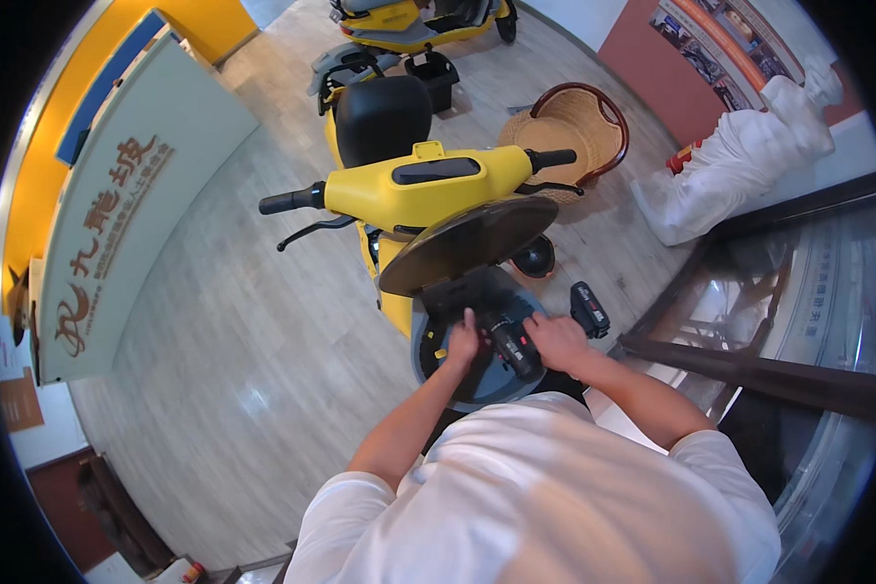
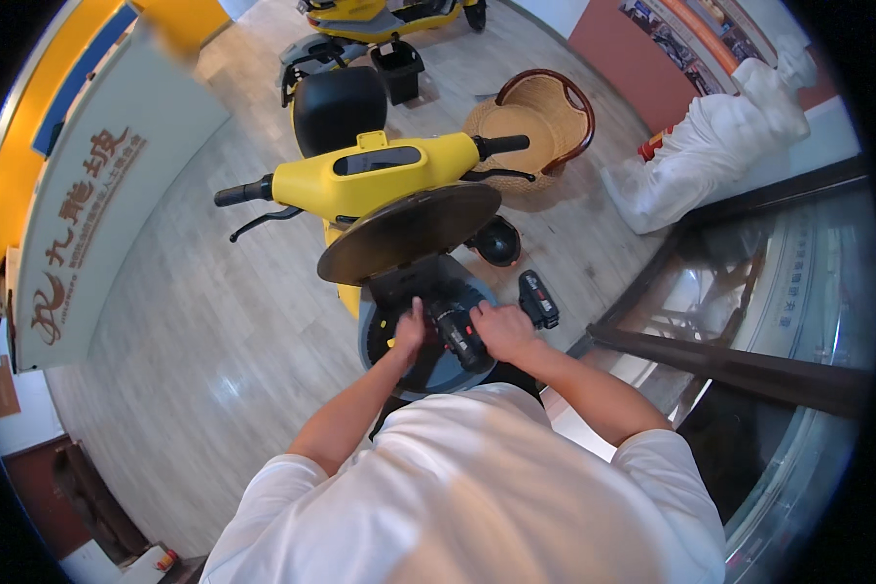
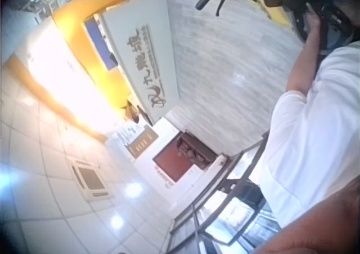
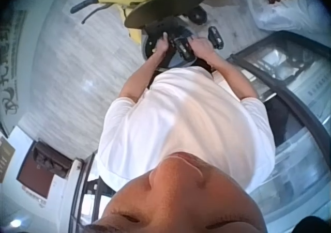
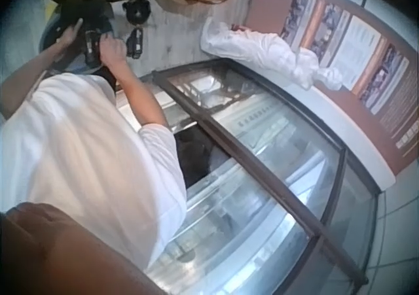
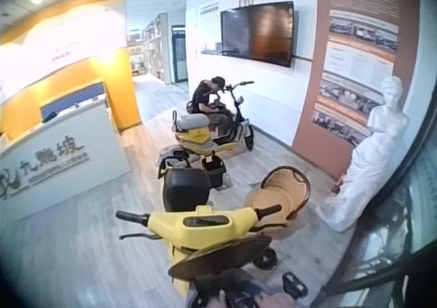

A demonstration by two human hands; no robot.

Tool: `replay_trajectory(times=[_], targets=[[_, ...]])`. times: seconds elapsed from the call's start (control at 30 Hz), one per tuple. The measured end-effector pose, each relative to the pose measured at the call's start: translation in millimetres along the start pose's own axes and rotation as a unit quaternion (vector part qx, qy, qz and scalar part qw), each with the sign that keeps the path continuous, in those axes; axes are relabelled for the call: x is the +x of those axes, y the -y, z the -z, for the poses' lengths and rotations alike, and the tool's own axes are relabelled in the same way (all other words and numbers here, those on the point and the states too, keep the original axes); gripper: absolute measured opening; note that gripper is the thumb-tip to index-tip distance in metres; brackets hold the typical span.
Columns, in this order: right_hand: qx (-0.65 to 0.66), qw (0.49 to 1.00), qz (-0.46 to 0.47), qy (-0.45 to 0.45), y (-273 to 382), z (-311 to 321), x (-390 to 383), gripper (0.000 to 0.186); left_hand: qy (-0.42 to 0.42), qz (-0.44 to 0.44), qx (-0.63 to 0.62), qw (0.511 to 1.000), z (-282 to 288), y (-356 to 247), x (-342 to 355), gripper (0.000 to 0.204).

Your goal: Using a power drill to remove parts from a scooter and then inspecting the internal battery compartment.

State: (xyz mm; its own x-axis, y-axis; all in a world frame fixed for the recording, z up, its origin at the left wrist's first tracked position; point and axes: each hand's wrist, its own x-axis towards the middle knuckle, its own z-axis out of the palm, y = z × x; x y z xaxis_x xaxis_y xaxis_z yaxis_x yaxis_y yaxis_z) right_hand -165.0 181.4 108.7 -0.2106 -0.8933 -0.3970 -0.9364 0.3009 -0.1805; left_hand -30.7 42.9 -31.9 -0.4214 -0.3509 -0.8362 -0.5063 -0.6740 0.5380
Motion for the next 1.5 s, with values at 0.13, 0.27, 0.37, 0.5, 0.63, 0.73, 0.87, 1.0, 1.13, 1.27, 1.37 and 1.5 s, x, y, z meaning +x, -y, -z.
replay_trajectory(times=[0.13,0.27,0.37,0.5,0.63,0.73,0.87,1.0,1.13,1.27,1.37,1.5], targets=[[0.103,0.993,-0.055,-0.025,-23.4,2.3,-31.5,0.046,-0.124,-0.22,0.31,0.916,11.3,16.5,44.1,0.038],[0.185,0.972,-0.107,-0.097,-45.5,-35.7,-76.0,0.049,-0.026,-0.331,0.53,0.78,-3.2,9.0,55.0,0.024],[0.212,0.966,-0.127,-0.08,-39.1,-35.5,-91.5,0.045,-0.001,-0.331,0.578,0.746,7.2,20.6,79.3,0.023],[0.206,0.964,-0.16,-0.05,-41.6,-62.8,-112.1,0.034,0.048,-0.355,0.669,0.651,4.3,19.4,83.4,0.022],[0.278,0.942,-0.165,-0.091,-44.5,-94.3,-127.0,0.029,0.106,-0.292,0.712,0.63,-8.4,-2.5,76.2,0.021],[0.294,0.941,-0.16,-0.058,-44.7,-92.8,-123.5,0.03,-0.045,-0.407,0.649,0.641,7.7,22.7,81.2,0.016],[0.28,0.945,-0.159,-0.051,-46.8,-87.8,-126.5,0.037,-0.104,-0.316,0.562,0.757,5.7,52.0,87.6,0.02],[0.279,0.945,-0.16,-0.052,-57.0,-94.8,-134.1,0.038,-0.123,-0.352,0.508,0.777,0.9,43.2,74.0,0.028],[0.272,0.948,-0.161,-0.038,-72.3,-93.8,-131.2,0.037,-0.16,-0.298,0.523,0.783,-6.8,39.8,77.5,0.03],[0.235,0.96,-0.15,0.009,-86.8,-86.2,-130.5,0.041,-0.137,-0.272,0.593,0.745,-4.6,42.2,78.1,0.032],[0.223,0.966,-0.13,-0.001,-95.8,-85.6,-123.5,0.043,-0.115,-0.244,0.57,0.776,2.5,35.9,77.7,0.032],[0.352,0.907,-0.191,-0.131,-61.9,-33.1,-125.3,0.032,-0.07,-0.252,0.465,0.846,2.5,23.8,73.9,0.037]])
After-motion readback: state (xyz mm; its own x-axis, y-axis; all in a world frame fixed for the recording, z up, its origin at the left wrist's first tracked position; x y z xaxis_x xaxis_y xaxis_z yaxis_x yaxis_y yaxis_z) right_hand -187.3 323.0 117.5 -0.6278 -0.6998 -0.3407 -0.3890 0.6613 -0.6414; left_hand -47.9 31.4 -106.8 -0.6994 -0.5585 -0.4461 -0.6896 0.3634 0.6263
